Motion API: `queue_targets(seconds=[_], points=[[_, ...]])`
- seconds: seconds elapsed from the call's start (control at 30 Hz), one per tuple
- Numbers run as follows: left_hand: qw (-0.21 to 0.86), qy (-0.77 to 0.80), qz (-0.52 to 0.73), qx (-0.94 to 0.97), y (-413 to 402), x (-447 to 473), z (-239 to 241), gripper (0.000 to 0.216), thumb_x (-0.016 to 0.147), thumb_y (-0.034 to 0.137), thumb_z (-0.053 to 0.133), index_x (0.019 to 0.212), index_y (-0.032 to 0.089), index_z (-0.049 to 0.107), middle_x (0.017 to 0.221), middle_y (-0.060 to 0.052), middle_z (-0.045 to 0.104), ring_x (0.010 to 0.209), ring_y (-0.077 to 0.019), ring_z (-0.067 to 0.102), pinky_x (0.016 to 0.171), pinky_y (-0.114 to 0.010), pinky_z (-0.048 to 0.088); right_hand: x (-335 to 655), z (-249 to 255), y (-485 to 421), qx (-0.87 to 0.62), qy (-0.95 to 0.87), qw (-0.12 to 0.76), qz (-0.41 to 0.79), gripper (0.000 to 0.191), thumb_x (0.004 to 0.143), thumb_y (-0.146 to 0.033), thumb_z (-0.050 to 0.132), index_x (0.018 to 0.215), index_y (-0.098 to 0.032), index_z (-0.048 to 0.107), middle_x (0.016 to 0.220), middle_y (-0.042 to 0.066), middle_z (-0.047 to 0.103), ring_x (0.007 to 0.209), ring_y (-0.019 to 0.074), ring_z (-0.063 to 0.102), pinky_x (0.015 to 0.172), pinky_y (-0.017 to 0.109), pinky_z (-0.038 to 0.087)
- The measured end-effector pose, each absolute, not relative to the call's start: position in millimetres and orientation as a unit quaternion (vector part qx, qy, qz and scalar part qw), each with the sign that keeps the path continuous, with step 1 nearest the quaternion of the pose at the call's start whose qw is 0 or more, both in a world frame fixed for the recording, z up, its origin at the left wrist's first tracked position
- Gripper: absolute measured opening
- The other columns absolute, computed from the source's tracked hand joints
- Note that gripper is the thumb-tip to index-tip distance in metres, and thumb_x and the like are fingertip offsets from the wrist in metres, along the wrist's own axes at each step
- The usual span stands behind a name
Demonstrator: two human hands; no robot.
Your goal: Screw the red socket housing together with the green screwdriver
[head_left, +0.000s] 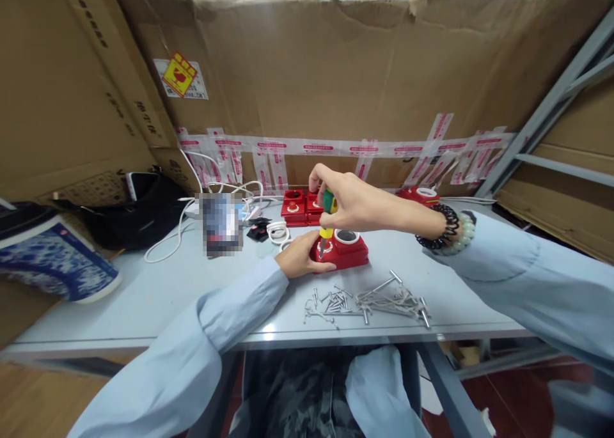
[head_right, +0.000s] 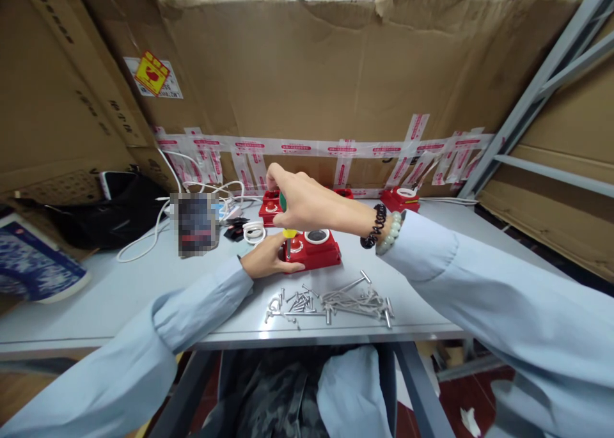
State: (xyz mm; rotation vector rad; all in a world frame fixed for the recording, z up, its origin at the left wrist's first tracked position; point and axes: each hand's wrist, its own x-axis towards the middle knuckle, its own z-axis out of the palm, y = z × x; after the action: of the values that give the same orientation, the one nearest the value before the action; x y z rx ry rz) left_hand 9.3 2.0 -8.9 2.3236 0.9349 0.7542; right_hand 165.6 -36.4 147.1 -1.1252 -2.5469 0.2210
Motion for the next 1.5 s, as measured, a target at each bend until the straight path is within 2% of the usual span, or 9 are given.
queue_targets(seconds=[0.13,0.3,0.4,0.5,0.7,0.87,1.0,1.27,1.5], points=[[0.261,0.334,0.272,0.864,2.2,8.5,-8.0,0.061,0.069,0.043,0.073,0.12,0.019,0.051,0.119,-0.009,0.063,0.108,-0.0283,0.06,0.093,-0.04,0.046,164.4,152.4,-41.0,-0.375,-0.919,0.107,0.06,0.039,0.069,-0.013,0.06,0.102,-0.021,0.039,0.082,0.0,0.058,0.063,0.0134,0.049,0.051,0.026,0.031],[0.251,0.36,0.272,0.856,4.0,9.0,-10.0,0.063,0.064,0.043,0.076,0.117,0.018,0.053,0.117,-0.011,0.064,0.105,-0.0299,0.06,0.092,-0.043,0.046,158.7,155.3,-44.0,-0.457,-0.881,0.061,-0.104,0.03,0.085,-0.039,0.053,0.1,-0.014,0.046,0.077,0.009,0.058,0.069,0.0209,0.053,0.052,0.03,0.029],[0.252,0.34,0.284,0.86,3.9,9.3,-9.8,0.064,0.065,0.041,0.076,0.119,0.019,0.051,0.12,-0.01,0.062,0.108,-0.0287,0.059,0.094,-0.041,0.045,158.6,157.7,-43.2,-0.44,-0.894,0.059,-0.065,0.026,0.086,-0.03,0.048,0.106,-0.014,0.043,0.078,0.008,0.059,0.065,0.0179,0.051,0.052,0.029,0.029],[0.252,0.344,0.272,0.862,3.1,9.2,-8.5,0.064,0.066,0.043,0.075,0.12,0.019,0.05,0.118,-0.01,0.063,0.105,-0.0282,0.06,0.092,-0.04,0.046,161.0,162.0,-43.7,-0.419,-0.908,0.029,0.015,0.037,0.075,-0.02,0.057,0.108,-0.018,0.041,0.083,0.005,0.059,0.061,0.0143,0.047,0.051,0.027,0.029],[0.244,0.359,0.267,0.861,3.2,9.4,-8.1,0.062,0.066,0.044,0.075,0.116,0.017,0.052,0.115,-0.011,0.064,0.102,-0.0287,0.061,0.09,-0.041,0.047,161.5,161.3,-44.3,-0.418,-0.906,0.07,-0.012,0.023,0.078,-0.023,0.055,0.097,-0.018,0.043,0.08,0.004,0.055,0.064,0.0152,0.045,0.053,0.028,0.027],[0.255,0.335,0.259,0.869,4.2,8.3,-8.9,0.063,0.069,0.046,0.072,0.12,0.018,0.05,0.119,-0.012,0.061,0.106,-0.028,0.059,0.092,-0.041,0.046,159.9,161.2,-43.5,-0.361,-0.928,0.085,0.042,0.03,0.066,-0.01,0.057,0.09,-0.021,0.041,0.081,0.0,0.054,0.067,0.014,0.045,0.055,0.027,0.029],[0.184,0.327,0.248,0.893,0.8,1.5,-2.1,0.071,0.067,0.053,0.071,0.123,0.018,0.046,0.117,-0.013,0.057,0.108,-0.0301,0.054,0.093,-0.045,0.043,161.4,160.0,-41.9,-0.377,-0.921,0.096,0.025,0.022,0.068,-0.012,0.057,0.082,-0.021,0.042,0.076,0.0,0.051,0.067,0.014,0.044,0.055,0.028,0.028],[0.139,0.298,0.3,0.895,-7.6,-13.1,14.0,0.021,0.077,0.034,0.064,0.09,0.019,0.058,0.084,-0.002,0.062,0.076,-0.0166,0.056,0.075,-0.032,0.047,166.0,156.7,-39.1,-0.388,-0.914,0.112,0.042,0.026,0.067,-0.014,0.058,0.087,-0.02,0.043,0.071,-0.003,0.048,0.062,0.0119,0.042,0.052,0.026,0.028],[0.181,0.291,0.255,0.904,-8.1,-8.5,10.4,0.014,0.085,0.029,0.054,0.079,0.018,0.059,0.075,-0.002,0.065,0.069,-0.0148,0.058,0.069,-0.028,0.046,164.8,156.6,-40.6,-0.354,-0.921,0.151,0.066,0.023,0.07,-0.014,0.056,0.089,-0.02,0.044,0.074,-0.002,0.052,0.063,0.0113,0.043,0.054,0.027,0.031]])
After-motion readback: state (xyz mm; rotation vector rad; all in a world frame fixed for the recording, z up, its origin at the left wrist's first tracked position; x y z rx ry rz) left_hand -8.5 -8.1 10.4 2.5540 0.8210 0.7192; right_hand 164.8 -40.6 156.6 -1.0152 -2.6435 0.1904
